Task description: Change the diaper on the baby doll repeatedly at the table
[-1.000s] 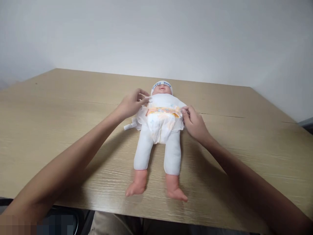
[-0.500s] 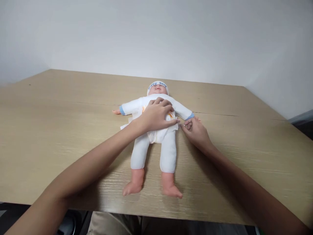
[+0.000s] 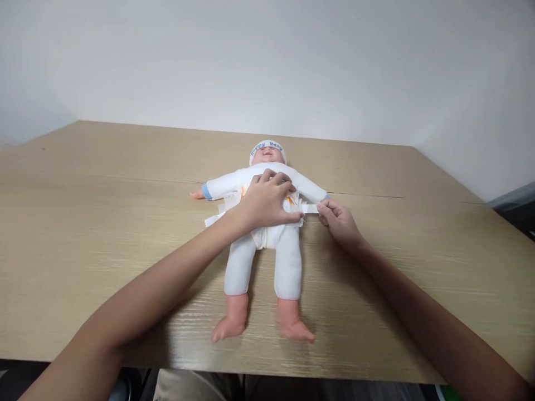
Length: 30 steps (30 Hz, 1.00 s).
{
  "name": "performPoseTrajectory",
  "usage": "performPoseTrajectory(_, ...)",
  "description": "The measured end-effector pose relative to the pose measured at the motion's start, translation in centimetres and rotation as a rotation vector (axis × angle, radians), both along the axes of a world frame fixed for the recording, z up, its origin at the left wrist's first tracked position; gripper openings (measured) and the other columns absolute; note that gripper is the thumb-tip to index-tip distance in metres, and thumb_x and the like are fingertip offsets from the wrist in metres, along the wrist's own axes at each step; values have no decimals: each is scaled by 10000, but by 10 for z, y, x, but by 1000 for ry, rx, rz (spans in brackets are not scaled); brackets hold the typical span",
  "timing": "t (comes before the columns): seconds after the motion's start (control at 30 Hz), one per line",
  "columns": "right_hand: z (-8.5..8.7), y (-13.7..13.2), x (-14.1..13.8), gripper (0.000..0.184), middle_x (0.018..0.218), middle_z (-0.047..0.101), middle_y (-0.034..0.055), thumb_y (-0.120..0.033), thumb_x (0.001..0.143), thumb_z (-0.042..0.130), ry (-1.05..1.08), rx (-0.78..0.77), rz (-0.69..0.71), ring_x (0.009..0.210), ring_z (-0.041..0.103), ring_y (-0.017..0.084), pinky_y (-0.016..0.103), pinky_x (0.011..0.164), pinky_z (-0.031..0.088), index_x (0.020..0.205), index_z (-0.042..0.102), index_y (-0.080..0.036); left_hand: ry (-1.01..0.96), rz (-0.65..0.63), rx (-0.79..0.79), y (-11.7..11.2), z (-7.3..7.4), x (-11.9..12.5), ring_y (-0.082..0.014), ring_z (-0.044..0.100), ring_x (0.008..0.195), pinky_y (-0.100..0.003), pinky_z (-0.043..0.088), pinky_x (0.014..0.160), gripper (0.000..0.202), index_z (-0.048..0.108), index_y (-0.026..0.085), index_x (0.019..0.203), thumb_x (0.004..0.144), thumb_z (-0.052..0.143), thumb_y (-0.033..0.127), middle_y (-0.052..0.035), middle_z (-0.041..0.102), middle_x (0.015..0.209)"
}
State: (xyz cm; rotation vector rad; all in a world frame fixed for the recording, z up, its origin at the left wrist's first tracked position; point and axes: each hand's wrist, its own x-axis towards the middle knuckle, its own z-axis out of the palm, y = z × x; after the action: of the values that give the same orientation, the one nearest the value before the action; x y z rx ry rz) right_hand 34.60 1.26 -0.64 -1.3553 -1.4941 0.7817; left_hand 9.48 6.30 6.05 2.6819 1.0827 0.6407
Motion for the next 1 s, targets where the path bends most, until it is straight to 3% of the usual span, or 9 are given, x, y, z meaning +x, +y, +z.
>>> performPoseTrajectory(0.23,19,25,-48,522,693,486,-48,-743,924,702,104,-38,151,661,461,160,318,659,434,789,529,-270,-11,3,38,4,-5,2,-445,530,1354,-586,447,1111,505,778,256,1244,854,801,577,-113,718,1425)
performPoseTrajectory(0.43,18,22,-66,485,826,608,-17,-731,890,731,102,-60,90,751,583,183,315,685,517,967,611,-267,-4,0,32,4,-7,3,-440,536,1338,-585,445,1104,504,752,250,1253,840,810,534,-117,710,1409)
performPoseTrajectory(0.5,15,8,-66,453,978,704,37,-691,938,723,63,22,24,861,663,214,348,774,583,1078,654,-265,-20,-5,25,5,-10,2,-440,530,1349,-591,439,1120,495,750,259,1254,853,812,544,-115,708,1427)
performPoseTrajectory(0.57,12,-7,-66,382,1207,753,103,-610,1032,660,-43,184,-31,1079,715,265,425,969,613,1184,708,-263,-44,-15,15,7,-13,1,-443,519,1368,-606,433,1146,514,747,252,1270,879,800,582,-121,706,1448)
performPoseTrajectory(0.67,8,-23,-64,387,1498,714,131,-483,1137,523,-238,392,43,1440,628,315,535,1268,469,1396,718,-271,-80,-93,-5,12,-14,-4,-448,505,1417,-621,407,1225,594,721,216,1339,902,790,613,-139,703,1483)
performPoseTrajectory(0.77,4,-25,-60,499,1642,642,112,-461,1168,437,-357,426,151,1570,542,315,574,1340,394,1596,618,-280,-153,-237,-57,14,-8,-19,-414,509,1500,-573,383,1304,663,647,186,1478,957,761,579,-159,662,1574)
performPoseTrajectory(0.83,3,-23,-58,556,1700,593,98,-480,1172,400,-417,425,179,1605,507,318,589,1352,379,1671,557,-290,-228,-293,-138,12,-6,-36,-366,513,1558,-525,381,1336,640,578,190,1579,1061,639,561,-159,606,1656)
performPoseTrajectory(0.9,2,-22,-55,590,1732,560,92,-492,1171,384,-461,433,200,1619,486,321,596,1359,365,1711,515,-293,-277,-285,-206,7,-10,-59,-326,464,1635,-491,336,1383,613,510,199,1663,1152,463,534,-143,532,1740)
performPoseTrajectory(1.0,3,-23,-54,594,1731,559,99,-485,1169,390,-496,450,202,1608,491,330,600,1350,368,1717,506,-288,-248,-182,-216,-2,-30,-98,-300,284,1747,-494,202,1445,646,390,218,1761,1189,299,505,-103,362,1861)
